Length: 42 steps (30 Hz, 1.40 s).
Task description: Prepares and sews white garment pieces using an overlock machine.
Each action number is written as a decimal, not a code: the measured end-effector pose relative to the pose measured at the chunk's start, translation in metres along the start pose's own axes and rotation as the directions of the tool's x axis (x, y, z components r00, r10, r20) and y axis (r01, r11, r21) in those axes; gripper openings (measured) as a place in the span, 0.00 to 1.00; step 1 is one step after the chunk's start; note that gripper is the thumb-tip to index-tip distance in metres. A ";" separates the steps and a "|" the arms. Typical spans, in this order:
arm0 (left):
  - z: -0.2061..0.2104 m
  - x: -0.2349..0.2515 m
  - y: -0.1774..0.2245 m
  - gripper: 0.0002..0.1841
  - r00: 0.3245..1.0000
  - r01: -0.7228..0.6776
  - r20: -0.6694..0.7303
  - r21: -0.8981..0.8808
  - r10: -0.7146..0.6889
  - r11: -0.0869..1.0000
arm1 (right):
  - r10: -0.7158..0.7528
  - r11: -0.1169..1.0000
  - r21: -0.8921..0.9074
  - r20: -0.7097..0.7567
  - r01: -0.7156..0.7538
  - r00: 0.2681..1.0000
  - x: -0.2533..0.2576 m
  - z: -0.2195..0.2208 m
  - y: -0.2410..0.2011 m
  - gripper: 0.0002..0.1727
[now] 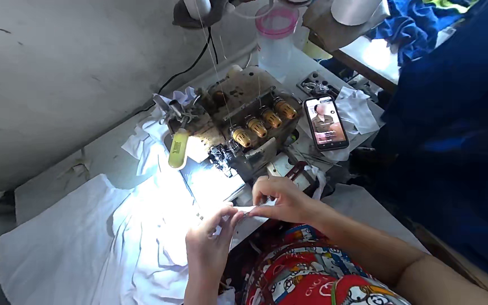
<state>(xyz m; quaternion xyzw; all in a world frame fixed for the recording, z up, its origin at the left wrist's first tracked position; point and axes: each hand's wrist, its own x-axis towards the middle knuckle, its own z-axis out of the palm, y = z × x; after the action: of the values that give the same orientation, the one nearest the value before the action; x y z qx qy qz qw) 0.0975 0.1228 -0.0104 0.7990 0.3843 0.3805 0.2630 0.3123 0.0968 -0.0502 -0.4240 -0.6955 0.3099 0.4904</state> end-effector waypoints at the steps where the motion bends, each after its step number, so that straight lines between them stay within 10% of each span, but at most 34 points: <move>1: -0.002 -0.001 0.003 0.11 1.000 -0.003 0.026 0.005 0.003 1.000 | -0.024 1.000 -0.009 0.022 0.024 0.999 0.000 0.003 -0.002 0.19; 11: -0.038 -0.016 -0.040 0.33 0.983 -0.076 0.173 0.058 0.065 0.995 | -0.197 0.980 -0.023 0.079 0.199 0.977 0.006 0.015 -0.029 0.12; 20: -0.119 0.000 -0.057 0.27 0.946 -0.242 0.314 0.508 0.084 0.826 | -0.335 0.935 0.153 0.080 0.321 0.939 0.047 -0.018 -0.066 0.12; 27: -0.090 -0.002 -0.021 0.23 0.937 -0.124 0.329 0.001 0.117 0.992 | -0.362 0.917 0.233 0.142 0.324 0.921 0.053 -0.007 -0.078 0.13; 34: -0.147 0.017 -0.041 0.19 0.926 -0.272 0.346 0.335 0.151 0.902 | -0.418 0.878 0.241 -0.040 0.414 0.908 0.073 -0.036 -0.098 0.11; 42: -0.098 0.020 0.007 0.19 0.909 -0.119 0.395 -0.054 0.131 0.991 | -0.476 0.842 0.324 0.065 0.432 0.877 0.074 -0.006 -0.105 0.11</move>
<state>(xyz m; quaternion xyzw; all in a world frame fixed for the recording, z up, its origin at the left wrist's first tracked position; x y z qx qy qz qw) 0.0297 0.1475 0.0591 0.8787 0.2653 0.2317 0.3222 0.2762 0.1161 0.0723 -0.1443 -0.7542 0.3161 0.5572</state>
